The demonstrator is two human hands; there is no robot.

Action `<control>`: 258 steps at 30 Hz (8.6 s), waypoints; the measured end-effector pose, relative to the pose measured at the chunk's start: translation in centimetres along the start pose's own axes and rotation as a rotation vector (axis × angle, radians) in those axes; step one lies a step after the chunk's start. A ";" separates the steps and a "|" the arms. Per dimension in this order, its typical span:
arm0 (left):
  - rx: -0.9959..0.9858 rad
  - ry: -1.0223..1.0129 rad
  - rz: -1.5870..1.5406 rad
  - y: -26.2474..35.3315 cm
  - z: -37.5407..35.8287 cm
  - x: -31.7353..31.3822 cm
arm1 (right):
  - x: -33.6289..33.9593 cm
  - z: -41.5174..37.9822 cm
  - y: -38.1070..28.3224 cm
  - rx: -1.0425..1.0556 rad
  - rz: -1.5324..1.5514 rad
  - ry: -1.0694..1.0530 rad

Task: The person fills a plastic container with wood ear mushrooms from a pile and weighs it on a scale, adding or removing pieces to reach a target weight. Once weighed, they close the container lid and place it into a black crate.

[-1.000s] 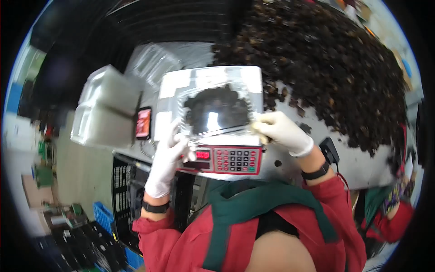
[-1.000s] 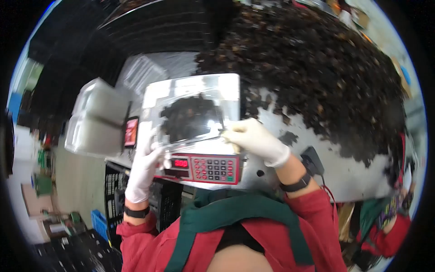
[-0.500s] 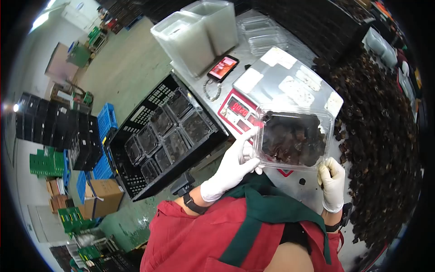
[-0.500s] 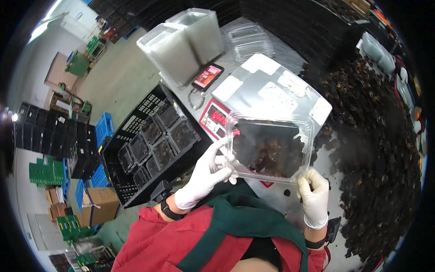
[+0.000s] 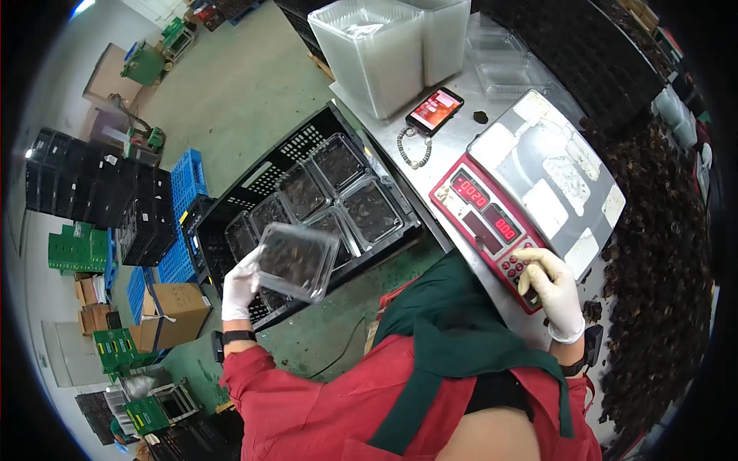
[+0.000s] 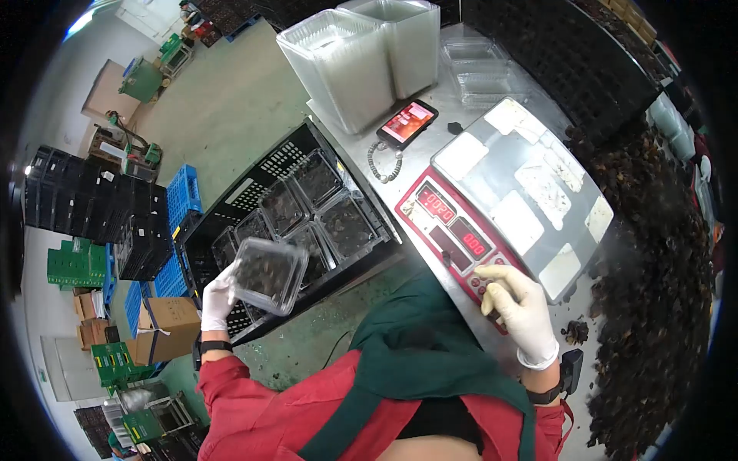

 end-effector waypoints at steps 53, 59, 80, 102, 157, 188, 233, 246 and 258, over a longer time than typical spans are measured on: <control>-1.083 -0.709 1.040 -3.1 14.7 -64.8 | 22.5 -26.3 21.7 -0.158 0.140 1.410; -0.923 -1.055 1.528 -11.8 2.2 -59.5 | 28.8 -19.2 14.9 -0.315 -1.088 1.229; -0.966 -1.168 1.557 -15.6 -2.4 -57.8 | 30.1 -21.1 20.5 0.187 0.178 1.494; -1.093 -0.976 1.323 -9.9 -1.3 -57.6 | 19.2 -1.2 0.9 0.351 1.106 0.155; -0.328 -0.648 0.416 -7.8 7.6 -55.1 | 14.7 4.3 -6.7 0.476 -0.518 0.576; -0.622 -0.953 0.792 -9.3 0.4 -61.1 | 13.0 2.5 -3.5 0.295 0.496 0.379; -0.091 -0.879 0.331 -11.0 4.6 -57.5 | 16.1 -2.0 -4.6 0.368 0.035 0.720; 0.170 -1.064 0.084 -12.8 3.2 -57.0 | 9.6 -0.2 -5.7 0.482 0.358 0.312; -0.345 -0.886 0.741 -9.4 2.5 -59.9 | 13.9 -0.9 -7.9 0.573 0.105 0.544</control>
Point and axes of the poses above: each hand's wrist, its own z-axis towards the middle knuckle, its own x-axis out of the back of the hand, y = z × x, the point moved 10 cm from there along z, towards the middle knuckle, and after that the axes turned 5 degrees about -z, right-handed, at the moved point
